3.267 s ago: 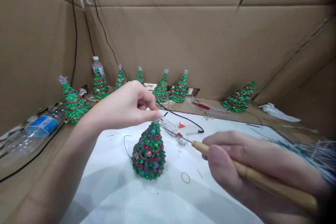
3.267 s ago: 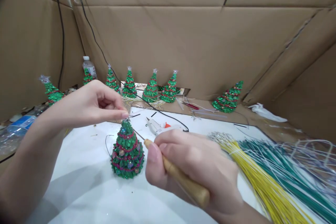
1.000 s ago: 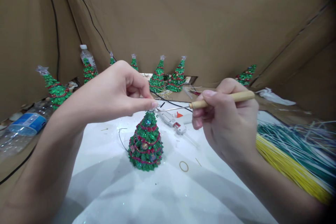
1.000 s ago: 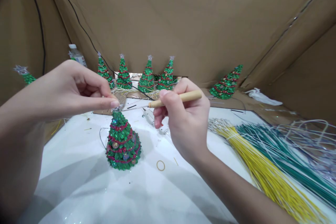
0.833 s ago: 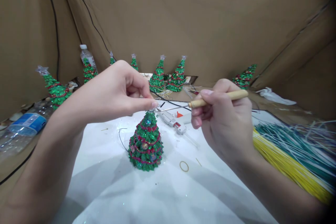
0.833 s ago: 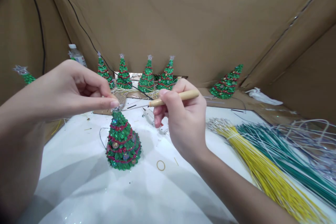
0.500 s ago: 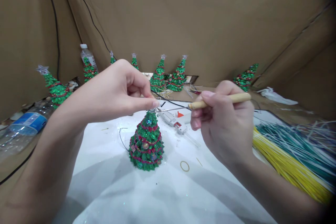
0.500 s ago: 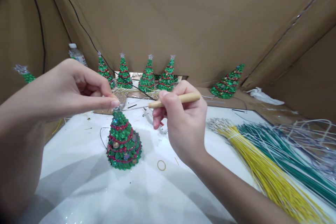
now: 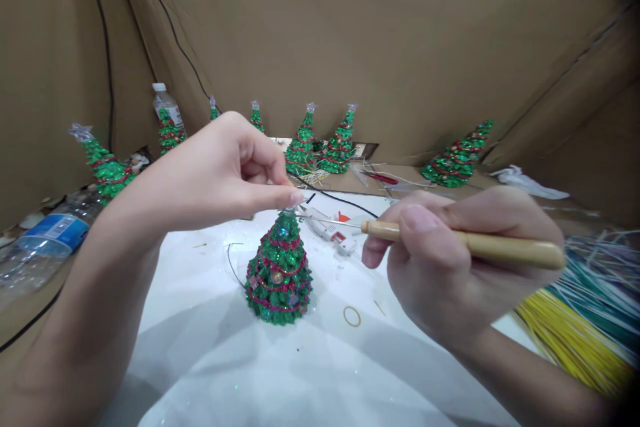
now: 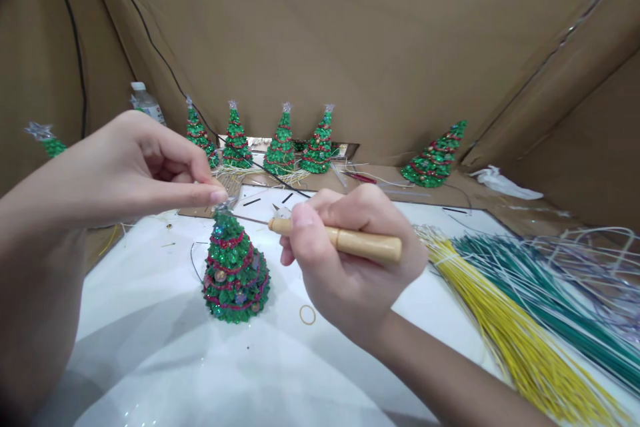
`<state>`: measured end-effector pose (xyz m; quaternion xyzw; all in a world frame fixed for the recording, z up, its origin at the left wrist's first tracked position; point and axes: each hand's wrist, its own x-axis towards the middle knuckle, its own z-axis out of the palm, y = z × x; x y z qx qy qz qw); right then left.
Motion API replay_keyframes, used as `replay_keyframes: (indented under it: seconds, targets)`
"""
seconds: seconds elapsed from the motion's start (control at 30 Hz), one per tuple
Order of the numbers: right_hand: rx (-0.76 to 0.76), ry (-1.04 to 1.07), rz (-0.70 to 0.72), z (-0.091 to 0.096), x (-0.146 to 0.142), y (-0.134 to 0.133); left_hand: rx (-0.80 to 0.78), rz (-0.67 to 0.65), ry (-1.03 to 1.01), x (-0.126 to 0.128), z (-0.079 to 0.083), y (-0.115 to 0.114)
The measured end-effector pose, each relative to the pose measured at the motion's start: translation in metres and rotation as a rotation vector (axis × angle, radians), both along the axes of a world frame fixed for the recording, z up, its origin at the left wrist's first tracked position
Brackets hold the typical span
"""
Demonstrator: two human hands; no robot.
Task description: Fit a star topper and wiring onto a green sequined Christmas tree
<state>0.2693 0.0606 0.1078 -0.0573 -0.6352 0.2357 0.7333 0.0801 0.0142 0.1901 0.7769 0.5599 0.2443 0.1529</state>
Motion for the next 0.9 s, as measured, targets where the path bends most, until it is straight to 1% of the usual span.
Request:
replay_keyframes:
  seconds: [0.07, 0.13, 0.27, 0.33, 0.4, 0.47, 0.53, 0.67, 0.83, 0.9]
  targets:
    - [0.038, -0.01, -0.033, 0.0, 0.0, 0.0, -0.006, 0.005, 0.009, 0.0, 0.0, 0.0]
    - [0.042, -0.013, -0.038, -0.001, 0.0, -0.001, -0.013, 0.009, 0.005, 0.0, 0.0, 0.0]
    - [-0.065, -0.026, -0.009, -0.003, 0.001, -0.006, -0.018, -0.002, -0.02, 0.001, 0.002, -0.001]
    - [-0.089, -0.035, -0.007, -0.004, 0.002, -0.009, -0.022, -0.004, -0.029, 0.002, 0.002, -0.001]
    - [-0.09, -0.056, -0.055, -0.005, 0.003, -0.011, -0.023, -0.005, -0.04, 0.002, 0.003, -0.001]
    - [-0.062, -0.094, -0.127, -0.005, 0.004, -0.014, -0.034, 0.0, -0.033, 0.002, 0.003, -0.001]
    - [-0.03, -0.146, -0.167, -0.005, 0.006, -0.016, -0.038, -0.002, -0.022, 0.003, 0.002, -0.001]
    - [-0.036, -0.182, -0.154, -0.002, 0.007, -0.02, -0.032, -0.015, -0.039, 0.002, 0.001, 0.0]
    - [-0.055, -0.199, -0.133, 0.005, 0.004, -0.022, -0.038, -0.012, -0.004, 0.001, 0.001, 0.0]
    - [-0.03, -0.213, -0.12, 0.007, 0.003, -0.023, -0.045, -0.01, 0.001, 0.001, 0.001, 0.0]
